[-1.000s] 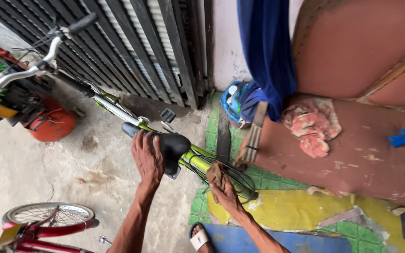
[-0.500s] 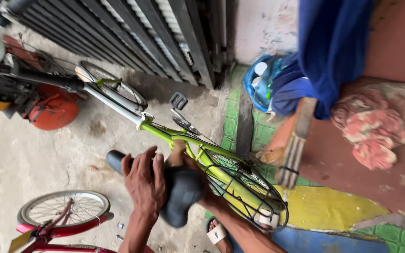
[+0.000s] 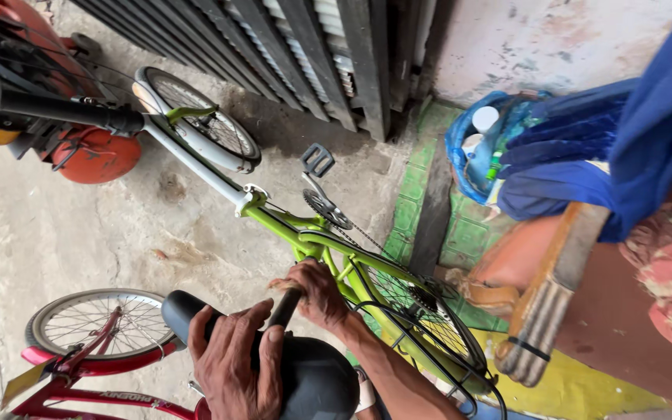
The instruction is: The person wipes the front tire and rim of a red bicycle with a cloth, then moves to a green bicycle and wipes the seat, handlebars, and rear wheel area. The person uses a cloth to clean both bicycles in a workshop setting.
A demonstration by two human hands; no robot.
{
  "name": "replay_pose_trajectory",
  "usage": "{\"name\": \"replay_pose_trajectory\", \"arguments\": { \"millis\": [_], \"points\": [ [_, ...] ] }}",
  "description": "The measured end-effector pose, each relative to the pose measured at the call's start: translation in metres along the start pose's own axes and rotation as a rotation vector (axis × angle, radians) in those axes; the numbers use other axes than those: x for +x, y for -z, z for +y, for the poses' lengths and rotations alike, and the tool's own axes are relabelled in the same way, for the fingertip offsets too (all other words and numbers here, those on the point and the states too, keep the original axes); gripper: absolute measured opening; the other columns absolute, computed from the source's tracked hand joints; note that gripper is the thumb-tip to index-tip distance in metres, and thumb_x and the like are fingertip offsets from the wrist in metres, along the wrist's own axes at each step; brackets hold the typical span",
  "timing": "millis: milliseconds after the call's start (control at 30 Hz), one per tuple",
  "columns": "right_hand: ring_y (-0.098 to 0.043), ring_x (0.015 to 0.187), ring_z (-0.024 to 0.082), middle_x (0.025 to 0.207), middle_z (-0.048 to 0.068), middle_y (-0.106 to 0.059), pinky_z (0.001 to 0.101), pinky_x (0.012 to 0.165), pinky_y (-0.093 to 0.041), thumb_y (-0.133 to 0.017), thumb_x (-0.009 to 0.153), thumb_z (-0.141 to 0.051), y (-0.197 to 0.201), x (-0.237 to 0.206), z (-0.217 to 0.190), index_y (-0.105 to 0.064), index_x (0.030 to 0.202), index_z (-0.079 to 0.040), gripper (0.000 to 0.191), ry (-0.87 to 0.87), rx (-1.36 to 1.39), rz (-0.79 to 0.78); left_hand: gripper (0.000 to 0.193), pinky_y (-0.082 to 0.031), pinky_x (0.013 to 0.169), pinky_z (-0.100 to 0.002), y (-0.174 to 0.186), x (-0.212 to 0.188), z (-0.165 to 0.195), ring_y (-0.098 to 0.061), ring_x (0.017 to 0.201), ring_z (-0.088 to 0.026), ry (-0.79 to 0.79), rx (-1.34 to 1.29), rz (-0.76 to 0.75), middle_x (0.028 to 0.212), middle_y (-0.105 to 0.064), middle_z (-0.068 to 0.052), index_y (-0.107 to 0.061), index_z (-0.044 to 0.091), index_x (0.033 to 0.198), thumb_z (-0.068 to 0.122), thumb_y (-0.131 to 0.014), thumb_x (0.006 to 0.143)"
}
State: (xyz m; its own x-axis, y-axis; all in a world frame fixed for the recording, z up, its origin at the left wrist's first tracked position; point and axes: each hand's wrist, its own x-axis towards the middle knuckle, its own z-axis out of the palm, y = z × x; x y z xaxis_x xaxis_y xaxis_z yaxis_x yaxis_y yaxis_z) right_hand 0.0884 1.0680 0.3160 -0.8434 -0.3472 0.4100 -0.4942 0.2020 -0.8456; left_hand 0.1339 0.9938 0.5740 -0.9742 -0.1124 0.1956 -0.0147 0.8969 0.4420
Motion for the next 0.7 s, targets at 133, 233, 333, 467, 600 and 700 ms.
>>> {"name": "replay_pose_trajectory", "arguments": {
  "millis": [133,233,333,467,600,700],
  "points": [
    [-0.066,0.106,0.02,0.098,-0.006,-0.066,0.039,0.083,-0.041,-0.068,0.094,-0.015,0.002,0.004,0.023,-0.073,0.102,-0.027,0.016,-0.019,-0.114,-0.099,0.028,-0.034,0.111,-0.046,-0.002,-0.001,-0.001,-0.069,0.09,-0.021,-0.022,-0.002,0.0,0.094,-0.073,-0.007,-0.07,0.004,0.111,0.02,-0.064,0.089],
    [-0.064,0.106,0.022,0.096,-0.008,-0.066,0.0438,0.086,-0.039,-0.071,0.089,-0.017,0.004,0.007,0.028,-0.071,0.093,-0.027,0.012,0.064,-0.21,-0.047,0.027,-0.035,0.11,-0.046,-0.003,0.0,-0.001,-0.069,0.087,-0.021,-0.023,-0.002,-0.003,0.093,-0.073,-0.007,-0.071,0.005,0.111,0.02,-0.065,0.089],
    [-0.064,0.107,0.025,0.095,-0.006,-0.068,0.0453,0.087,-0.038,-0.07,0.083,-0.01,0.0,0.007,0.025,-0.073,0.093,-0.025,0.018,0.03,-0.231,-0.014,0.024,-0.036,0.111,-0.045,-0.002,0.001,0.002,-0.068,0.089,-0.022,-0.025,-0.022,0.017,0.095,-0.072,-0.008,-0.071,0.004,0.11,0.019,-0.064,0.091],
    [-0.064,0.107,0.028,0.099,0.004,-0.067,0.0439,0.099,-0.047,-0.071,0.088,-0.014,-0.004,0.006,-0.003,-0.068,0.094,-0.013,0.007,-0.11,0.124,0.044,0.022,-0.035,0.112,-0.047,0.001,0.004,0.008,-0.068,0.09,-0.023,-0.049,-0.033,0.031,0.096,-0.072,-0.007,-0.071,0.006,0.109,0.018,-0.063,0.093],
    [-0.063,0.107,0.031,0.103,0.01,-0.064,0.0432,0.098,-0.05,-0.068,0.091,-0.016,0.004,-0.007,-0.057,-0.065,0.099,-0.007,0.012,0.004,0.287,0.057,0.021,-0.034,0.111,-0.047,0.003,0.006,0.013,-0.067,0.089,-0.023,-0.069,-0.029,0.035,0.096,-0.072,-0.006,-0.071,0.007,0.109,0.017,-0.062,0.094],
    [-0.063,0.105,0.03,0.104,0.01,-0.063,0.0422,0.096,-0.051,-0.066,0.094,-0.017,0.01,-0.02,-0.085,-0.064,0.103,-0.007,0.013,0.086,0.26,0.047,0.018,-0.034,0.112,-0.047,0.004,0.005,0.015,-0.066,0.089,-0.023,-0.072,-0.039,0.045,0.095,-0.072,-0.006,-0.072,0.008,0.108,0.016,-0.062,0.095]
  ]
}}
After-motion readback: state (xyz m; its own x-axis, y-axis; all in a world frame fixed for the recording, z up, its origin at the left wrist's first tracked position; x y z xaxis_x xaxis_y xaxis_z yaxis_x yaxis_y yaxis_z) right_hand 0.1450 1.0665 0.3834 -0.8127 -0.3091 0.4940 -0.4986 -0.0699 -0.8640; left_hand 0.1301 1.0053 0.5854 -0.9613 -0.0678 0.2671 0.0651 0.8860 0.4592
